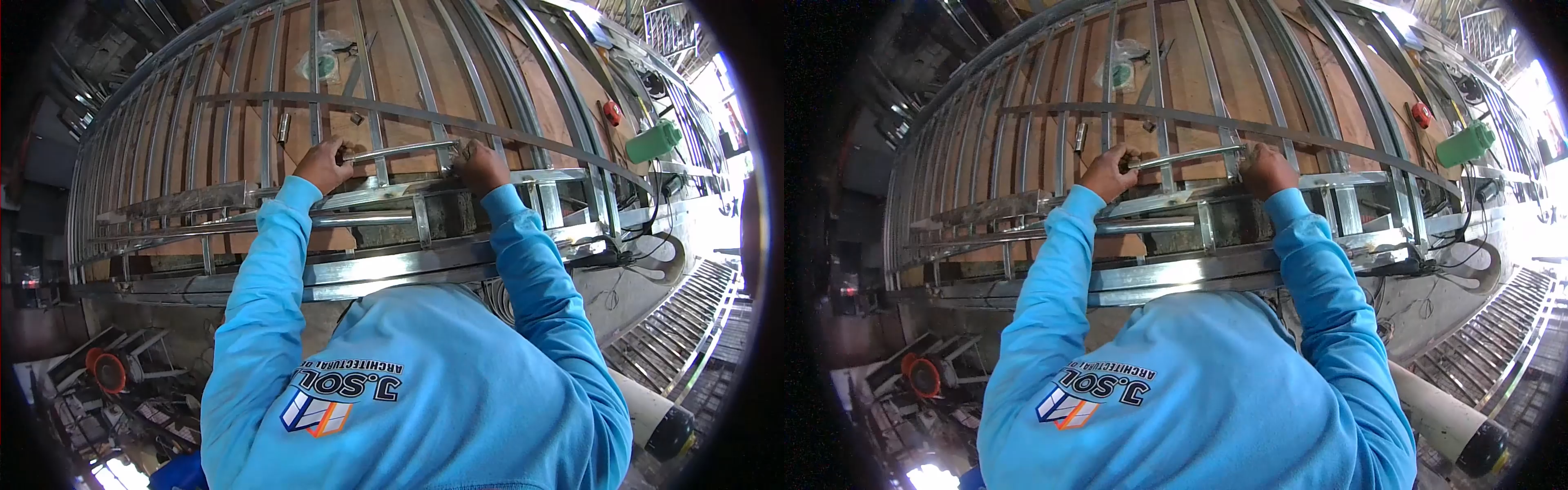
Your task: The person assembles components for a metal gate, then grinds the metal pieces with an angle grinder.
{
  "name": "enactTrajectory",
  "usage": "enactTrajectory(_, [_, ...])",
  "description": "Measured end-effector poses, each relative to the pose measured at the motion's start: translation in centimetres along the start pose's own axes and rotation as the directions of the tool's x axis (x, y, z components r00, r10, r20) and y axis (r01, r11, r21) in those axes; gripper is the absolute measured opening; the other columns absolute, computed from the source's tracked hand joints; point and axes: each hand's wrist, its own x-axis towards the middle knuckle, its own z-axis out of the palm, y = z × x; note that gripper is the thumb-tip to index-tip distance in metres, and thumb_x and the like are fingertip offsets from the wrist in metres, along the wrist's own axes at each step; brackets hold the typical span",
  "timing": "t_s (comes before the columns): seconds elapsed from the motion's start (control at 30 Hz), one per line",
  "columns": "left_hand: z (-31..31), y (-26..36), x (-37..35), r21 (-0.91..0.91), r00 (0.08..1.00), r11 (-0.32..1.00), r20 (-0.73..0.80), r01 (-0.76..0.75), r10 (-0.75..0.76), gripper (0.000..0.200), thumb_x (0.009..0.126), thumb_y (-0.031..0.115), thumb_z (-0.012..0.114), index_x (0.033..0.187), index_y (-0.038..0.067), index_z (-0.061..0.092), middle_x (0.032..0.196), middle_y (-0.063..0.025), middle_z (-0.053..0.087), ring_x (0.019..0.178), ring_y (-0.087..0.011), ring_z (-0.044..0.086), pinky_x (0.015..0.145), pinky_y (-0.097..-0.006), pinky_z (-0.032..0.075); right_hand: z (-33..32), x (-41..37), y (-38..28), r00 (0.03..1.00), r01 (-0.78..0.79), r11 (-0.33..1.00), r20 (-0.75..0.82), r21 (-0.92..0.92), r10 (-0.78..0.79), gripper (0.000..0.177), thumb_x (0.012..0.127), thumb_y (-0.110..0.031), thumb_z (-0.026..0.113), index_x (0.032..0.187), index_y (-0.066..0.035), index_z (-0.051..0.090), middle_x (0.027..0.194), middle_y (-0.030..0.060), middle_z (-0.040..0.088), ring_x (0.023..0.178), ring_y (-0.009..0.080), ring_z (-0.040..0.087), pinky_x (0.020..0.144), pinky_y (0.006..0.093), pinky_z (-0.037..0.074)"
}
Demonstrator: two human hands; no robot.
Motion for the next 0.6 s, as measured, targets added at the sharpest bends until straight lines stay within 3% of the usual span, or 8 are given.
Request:
enactTrajectory(0.2, [0.2,-0.4,0.5,0.174,0.977,0.964,-0.032,-0.201,0.209,0.035,0.085,0.022,0.067,0.114,0.002,0.063,0.112,-0.0207,0.066,0.104,-0.0360,0.065,0.090,-0.0423,0.051,-0.2,0.3,0.6,0.999,0.044,0.999,0.020,0.031,-0.045,0.048,0.090,-0.039,0.059,0.124,-0.005,0.062,0.124,0.0249,0.064,0.118,0.0413,0.060,0.100,0.0478,0.048])
enactTrajectory(0.3, [0.1,-0.1,0.5,-0.130,0.996,0.987,-0.024,-0.092,0.089,0.036,0.084,0.020,0.067,0.114,0.001,0.064,0.107,-0.0196,0.068,0.097,-0.0356,0.066,0.088,-0.0445,0.052,-1.1,0.1,0.0,0.997,0.033,0.999,0.071,0.040,-0.036,0.044,0.089,-0.038,0.061,0.119,-0.007,0.066,0.120,0.0249,0.066,0.114,0.0413,0.062,0.098,0.0477,0.050])
enactTrajectory(0.4, [-0.5,2.0,0.8,-0.158,0.993,0.983,0.050,-0.095,0.104,0.036,0.088,0.022,0.066,0.119,0.003,0.060,0.113,-0.0201,0.067,0.105,-0.0367,0.065,0.091,-0.0444,0.051,-1.4,-0.3,0.0,0.996,0.055,0.996,0.061,0.075,-0.059,0.040,0.089,-0.038,0.062,0.114,-0.008,0.069,0.114,0.0248,0.068,0.109,0.0419,0.064,0.095,0.0487,0.051])
enactTrajectory(0.5, [0.0,6.3,2.0,0.027,0.952,0.967,0.185,-0.254,0.245,0.035,0.091,0.020,0.064,0.121,0.004,0.059,0.117,-0.0204,0.065,0.105,-0.0365,0.064,0.092,-0.0437,0.051,0.0,0.3,1.2,0.998,0.061,0.996,0.004,0.069,-0.061,0.038,0.088,-0.038,0.064,0.110,-0.008,0.071,0.110,0.0243,0.069,0.106,0.0425,0.065,0.092,0.0497,0.052])
enactTrajectory(0.6, [4.5,6.3,4.8,0.323,0.871,0.811,0.130,-0.488,0.473,0.034,0.093,0.020,0.063,0.122,0.005,0.060,0.122,-0.0198,0.063,0.109,-0.0367,0.063,0.094,-0.0440,0.051,0.5,-0.1,1.1,1.000,-0.001,0.998,-0.021,0.062,0.003,0.040,0.088,-0.040,0.065,0.110,-0.008,0.070,0.109,0.0238,0.070,0.105,0.0426,0.065,0.091,0.0503,0.052])
